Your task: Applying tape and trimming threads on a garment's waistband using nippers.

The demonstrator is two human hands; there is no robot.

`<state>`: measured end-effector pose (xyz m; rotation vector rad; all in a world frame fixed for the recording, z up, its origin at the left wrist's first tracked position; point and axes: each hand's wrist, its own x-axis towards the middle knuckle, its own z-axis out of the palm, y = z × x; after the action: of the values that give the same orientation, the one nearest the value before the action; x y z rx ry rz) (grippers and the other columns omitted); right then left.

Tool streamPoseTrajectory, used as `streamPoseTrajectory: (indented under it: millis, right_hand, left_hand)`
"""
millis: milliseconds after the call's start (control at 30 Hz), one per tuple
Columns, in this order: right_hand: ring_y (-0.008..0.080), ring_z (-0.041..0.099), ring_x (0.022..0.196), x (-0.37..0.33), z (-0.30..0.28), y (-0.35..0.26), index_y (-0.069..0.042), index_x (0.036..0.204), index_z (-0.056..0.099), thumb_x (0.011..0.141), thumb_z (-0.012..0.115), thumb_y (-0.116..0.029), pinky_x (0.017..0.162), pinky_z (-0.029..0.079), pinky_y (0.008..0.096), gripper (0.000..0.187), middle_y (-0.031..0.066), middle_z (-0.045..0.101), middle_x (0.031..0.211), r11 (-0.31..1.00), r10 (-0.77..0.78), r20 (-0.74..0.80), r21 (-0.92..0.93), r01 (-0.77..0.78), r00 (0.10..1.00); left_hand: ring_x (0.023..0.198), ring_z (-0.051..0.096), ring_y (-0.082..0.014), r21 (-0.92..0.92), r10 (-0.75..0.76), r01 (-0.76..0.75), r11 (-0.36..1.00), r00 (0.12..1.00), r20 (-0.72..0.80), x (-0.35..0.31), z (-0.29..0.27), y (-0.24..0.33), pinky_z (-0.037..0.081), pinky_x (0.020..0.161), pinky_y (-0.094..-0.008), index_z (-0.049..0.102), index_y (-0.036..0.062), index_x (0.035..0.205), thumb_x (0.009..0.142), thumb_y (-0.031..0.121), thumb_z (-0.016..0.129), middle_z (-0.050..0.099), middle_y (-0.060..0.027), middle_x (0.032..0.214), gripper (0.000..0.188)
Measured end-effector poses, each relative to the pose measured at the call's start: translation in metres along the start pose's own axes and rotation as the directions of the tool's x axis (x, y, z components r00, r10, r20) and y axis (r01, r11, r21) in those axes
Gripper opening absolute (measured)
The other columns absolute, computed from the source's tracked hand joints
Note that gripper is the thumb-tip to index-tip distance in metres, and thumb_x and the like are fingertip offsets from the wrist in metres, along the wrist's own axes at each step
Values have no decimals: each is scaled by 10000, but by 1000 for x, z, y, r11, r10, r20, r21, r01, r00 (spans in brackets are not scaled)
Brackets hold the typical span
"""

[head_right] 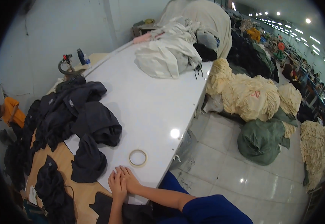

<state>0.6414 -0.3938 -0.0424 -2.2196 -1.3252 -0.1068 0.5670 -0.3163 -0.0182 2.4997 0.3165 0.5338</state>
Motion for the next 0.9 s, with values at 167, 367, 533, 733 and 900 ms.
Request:
streamPoseTrajectory:
  millis: [167, 367, 533, 733, 900]
  right_hand:
    - [344, 303, 1272, 15, 9, -7, -36, 1243, 463, 817, 458, -207, 1056, 240, 436, 459, 178, 372, 1354, 999, -14, -40, -50, 12, 999]
    - [342, 309, 1268, 10, 10, -2, -25, 1243, 451, 821, 445, -198, 1055, 242, 427, 456, 176, 374, 1349, 987, 26, -72, -155, -37, 997]
    - [343, 295, 1278, 4, 4, -10, -13, 1253, 437, 820, 445, -196, 1054, 241, 433, 470, 183, 359, 1355, 997, 17, -52, -75, -21, 999]
    - [337, 281, 1287, 1, 2, -10, 14, 1233, 440, 808, 455, -188, 1066, 223, 422, 471, 178, 350, 1363, 997, 5, -31, -73, -7, 1000]
    - [339, 279, 1288, 5, 0, -5, -6, 1224, 465, 808, 457, -184, 1065, 221, 433, 452, 182, 346, 1367, 1000, 20, -50, 19, -19, 999]
  left_hand:
    - [1234, 344, -391, 24, -90, 95, 995, 983, -163, -1, 9, -1, 251, 1036, -460, 512, 60, 1238, 919, 214, 416, 363, -224, 1357, 367]
    - [1223, 357, -381, -3, -86, 87, 996, 979, -185, 7, 14, 5, 264, 1032, -446, 504, 59, 1242, 923, 208, 392, 370, -218, 1350, 370]
    - [1219, 365, -369, 38, -67, 73, 997, 989, -133, -11, 8, -4, 272, 1031, -436, 491, 58, 1254, 923, 202, 386, 365, -207, 1354, 376]
    - [1219, 366, -374, 14, -63, 66, 998, 987, -145, -13, 8, -5, 288, 1021, -444, 495, 50, 1246, 917, 202, 391, 376, -217, 1332, 378]
    - [1229, 356, -367, -27, -91, 89, 996, 988, -125, -7, 10, -6, 268, 1036, -430, 488, 58, 1263, 909, 192, 421, 358, -213, 1353, 385]
